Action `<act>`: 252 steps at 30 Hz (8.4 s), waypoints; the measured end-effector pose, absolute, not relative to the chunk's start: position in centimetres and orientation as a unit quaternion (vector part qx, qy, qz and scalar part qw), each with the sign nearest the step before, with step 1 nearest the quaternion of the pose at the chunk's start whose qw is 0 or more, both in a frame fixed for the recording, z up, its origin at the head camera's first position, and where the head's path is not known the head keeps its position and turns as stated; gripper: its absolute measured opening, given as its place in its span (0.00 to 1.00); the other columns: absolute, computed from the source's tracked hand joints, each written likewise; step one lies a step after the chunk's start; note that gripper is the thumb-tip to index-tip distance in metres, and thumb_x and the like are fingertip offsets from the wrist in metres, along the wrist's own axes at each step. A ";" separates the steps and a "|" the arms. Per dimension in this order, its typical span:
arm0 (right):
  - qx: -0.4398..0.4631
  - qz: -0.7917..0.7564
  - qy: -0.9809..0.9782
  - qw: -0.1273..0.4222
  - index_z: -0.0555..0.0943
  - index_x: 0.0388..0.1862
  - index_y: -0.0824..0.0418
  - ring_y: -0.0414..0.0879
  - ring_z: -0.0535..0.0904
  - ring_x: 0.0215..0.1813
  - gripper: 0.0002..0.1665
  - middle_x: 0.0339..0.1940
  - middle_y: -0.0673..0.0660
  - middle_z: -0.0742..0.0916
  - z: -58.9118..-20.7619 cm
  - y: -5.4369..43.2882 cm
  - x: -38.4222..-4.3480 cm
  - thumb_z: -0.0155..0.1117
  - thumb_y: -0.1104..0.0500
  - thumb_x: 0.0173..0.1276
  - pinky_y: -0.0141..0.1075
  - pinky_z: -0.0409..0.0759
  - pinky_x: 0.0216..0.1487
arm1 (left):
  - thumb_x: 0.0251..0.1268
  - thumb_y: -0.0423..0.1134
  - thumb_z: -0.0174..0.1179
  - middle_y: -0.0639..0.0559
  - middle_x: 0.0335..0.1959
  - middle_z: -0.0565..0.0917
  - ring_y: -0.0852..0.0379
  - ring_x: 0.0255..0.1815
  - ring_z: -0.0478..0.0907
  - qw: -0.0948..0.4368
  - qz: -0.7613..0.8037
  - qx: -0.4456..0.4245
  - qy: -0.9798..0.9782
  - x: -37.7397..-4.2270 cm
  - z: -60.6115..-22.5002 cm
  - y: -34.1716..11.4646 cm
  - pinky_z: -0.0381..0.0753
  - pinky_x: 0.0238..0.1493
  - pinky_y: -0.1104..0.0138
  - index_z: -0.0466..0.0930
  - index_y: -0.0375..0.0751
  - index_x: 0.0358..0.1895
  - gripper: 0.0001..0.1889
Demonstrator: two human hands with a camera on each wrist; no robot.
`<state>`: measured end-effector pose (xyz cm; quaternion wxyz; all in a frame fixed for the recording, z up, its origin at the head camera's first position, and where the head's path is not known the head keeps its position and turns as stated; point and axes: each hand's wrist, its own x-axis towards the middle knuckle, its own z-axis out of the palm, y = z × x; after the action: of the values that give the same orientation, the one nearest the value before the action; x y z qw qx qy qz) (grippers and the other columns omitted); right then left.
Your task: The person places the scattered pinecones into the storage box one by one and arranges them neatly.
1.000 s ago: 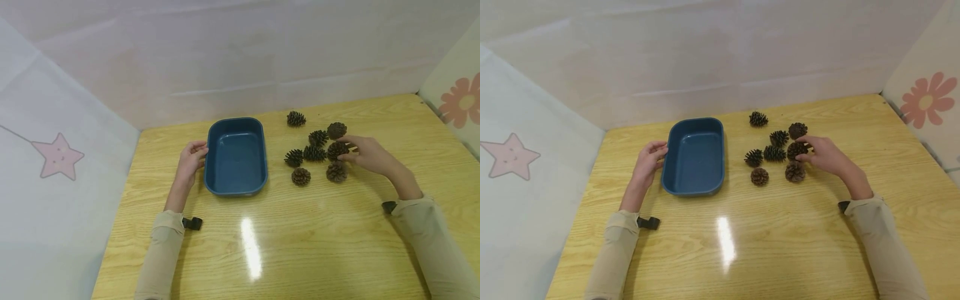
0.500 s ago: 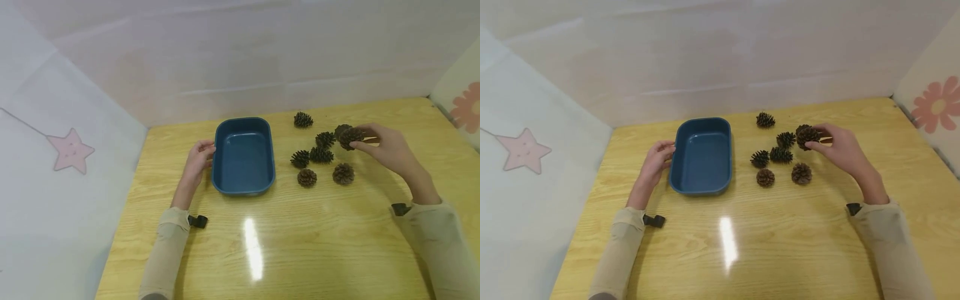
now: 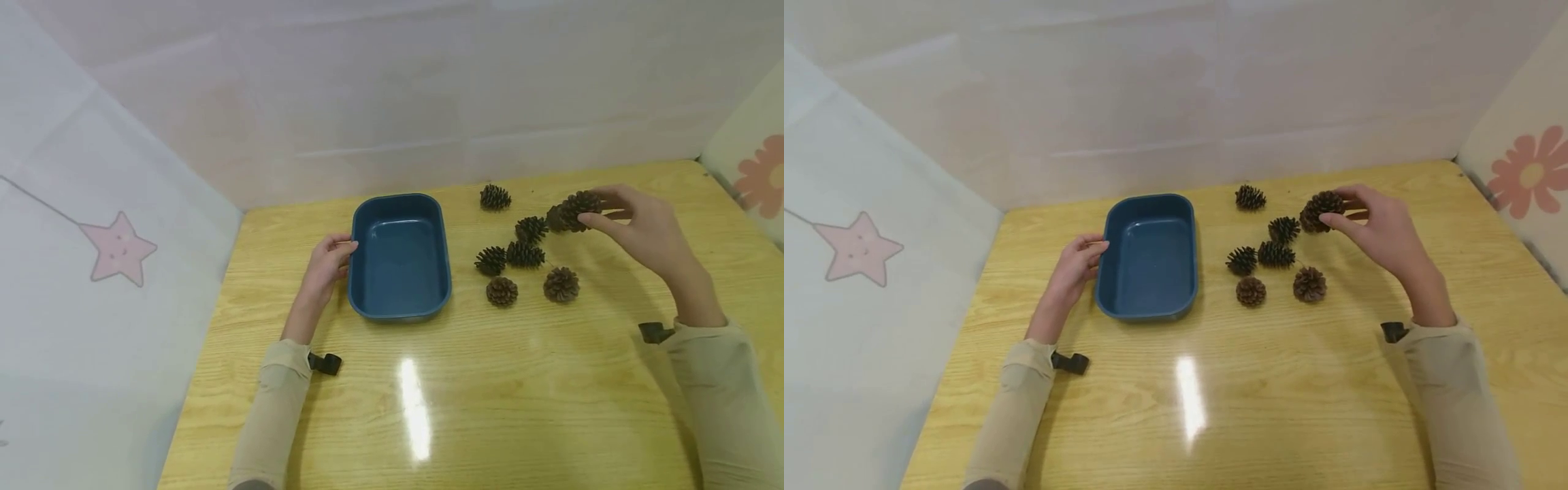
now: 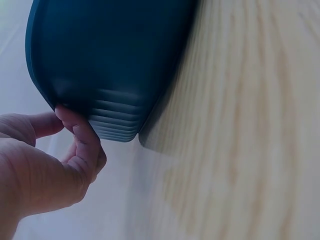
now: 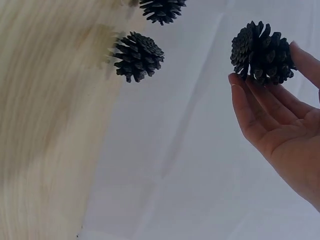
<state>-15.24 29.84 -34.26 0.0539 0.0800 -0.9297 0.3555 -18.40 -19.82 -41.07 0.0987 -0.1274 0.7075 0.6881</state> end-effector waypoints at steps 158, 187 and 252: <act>0.255 0.412 -0.875 0.004 0.78 0.66 0.65 0.57 0.83 0.57 0.27 0.55 0.63 0.87 -33.9 14.1 -19.1 0.69 0.51 0.75 0.53 0.79 0.59 | 0.79 0.41 0.59 0.52 0.36 0.76 0.59 0.27 0.76 0.117 0.710 -0.119 0.684 -18.6 -41.7 -19.2 0.73 0.30 0.70 0.74 0.40 0.46 0.08; 0.269 0.388 -0.882 -0.011 0.78 0.66 0.65 0.57 0.82 0.60 0.28 0.59 0.62 0.86 -34.7 12.9 -19.0 0.69 0.49 0.75 0.54 0.81 0.57 | 0.79 0.41 0.59 0.52 0.35 0.76 0.59 0.26 0.76 0.116 0.712 -0.119 0.682 -18.7 -41.7 -19.1 0.72 0.29 0.71 0.74 0.39 0.46 0.08; 0.358 0.330 -0.867 -0.105 0.80 0.64 0.65 0.52 0.84 0.54 0.27 0.58 0.60 0.86 -36.7 10.3 -18.6 0.73 0.55 0.72 0.49 0.80 0.53 | 0.79 0.40 0.59 0.53 0.33 0.77 0.60 0.27 0.76 0.125 0.721 -0.116 0.672 -18.6 -41.4 -19.1 0.72 0.29 0.71 0.74 0.39 0.45 0.08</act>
<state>-18.57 10.26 -36.67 -0.1055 0.3579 -0.8672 0.3297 -18.62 -19.14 -41.43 0.1250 -0.1157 0.6715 0.7211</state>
